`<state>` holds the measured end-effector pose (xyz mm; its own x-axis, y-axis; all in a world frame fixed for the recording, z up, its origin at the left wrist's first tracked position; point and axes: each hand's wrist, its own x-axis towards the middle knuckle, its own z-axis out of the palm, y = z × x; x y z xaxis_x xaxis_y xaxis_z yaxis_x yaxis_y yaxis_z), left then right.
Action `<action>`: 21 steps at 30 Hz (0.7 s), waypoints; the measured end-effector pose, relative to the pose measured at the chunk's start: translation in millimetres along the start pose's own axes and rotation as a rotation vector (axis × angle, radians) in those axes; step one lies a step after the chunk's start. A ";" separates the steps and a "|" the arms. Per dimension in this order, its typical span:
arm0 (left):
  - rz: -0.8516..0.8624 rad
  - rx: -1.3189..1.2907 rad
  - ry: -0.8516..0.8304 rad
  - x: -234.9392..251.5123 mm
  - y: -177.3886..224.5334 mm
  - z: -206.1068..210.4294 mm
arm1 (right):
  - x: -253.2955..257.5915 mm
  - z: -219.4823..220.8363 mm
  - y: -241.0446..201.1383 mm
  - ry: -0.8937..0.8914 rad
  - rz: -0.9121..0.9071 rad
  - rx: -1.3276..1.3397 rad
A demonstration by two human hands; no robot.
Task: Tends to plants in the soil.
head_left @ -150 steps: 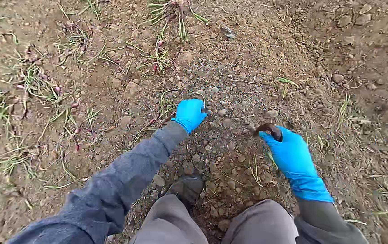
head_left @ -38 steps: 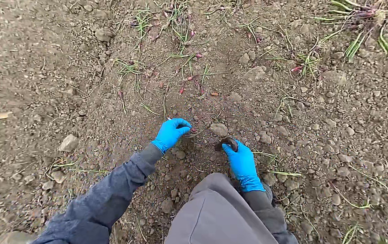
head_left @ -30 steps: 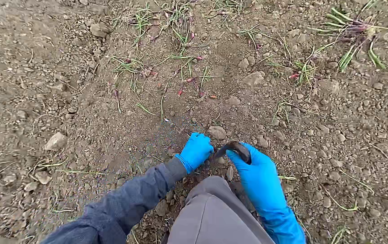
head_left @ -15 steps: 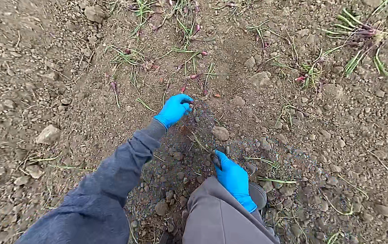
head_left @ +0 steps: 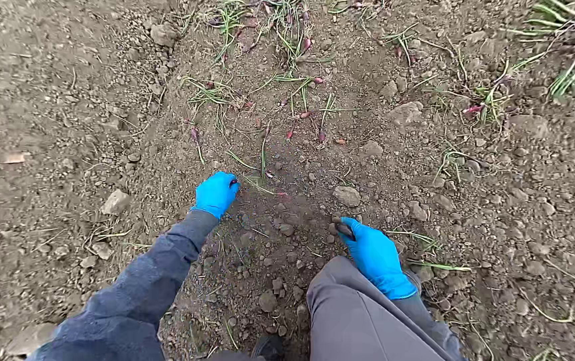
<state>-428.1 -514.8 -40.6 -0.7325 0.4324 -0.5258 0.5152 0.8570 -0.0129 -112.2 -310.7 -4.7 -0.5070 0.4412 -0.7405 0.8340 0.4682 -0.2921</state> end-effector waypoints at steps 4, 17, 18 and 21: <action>-0.031 -0.394 -0.103 -7.3 -9.5 7.1 | -41.6 -43.8 -11.5 0.227 -0.138 0.189; 0.367 -0.578 -0.241 -67.8 146.4 16.5 | -2.1 2.5 -27.1 0.260 -0.008 0.316; 0.407 -0.434 -0.222 -70.6 167.3 24.0 | -9.7 -0.9 -24.4 0.253 -0.023 0.331; 0.505 -0.173 -0.253 -84.6 200.3 63.7 | -76.3 -38.1 -18.9 0.454 -0.130 0.456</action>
<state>-234.6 -397.6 -52.9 -0.2760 0.7367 -0.6174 0.6769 0.6050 0.4193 -97.6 -324.1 80.3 -0.5678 0.7292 -0.3820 0.7180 0.2118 -0.6630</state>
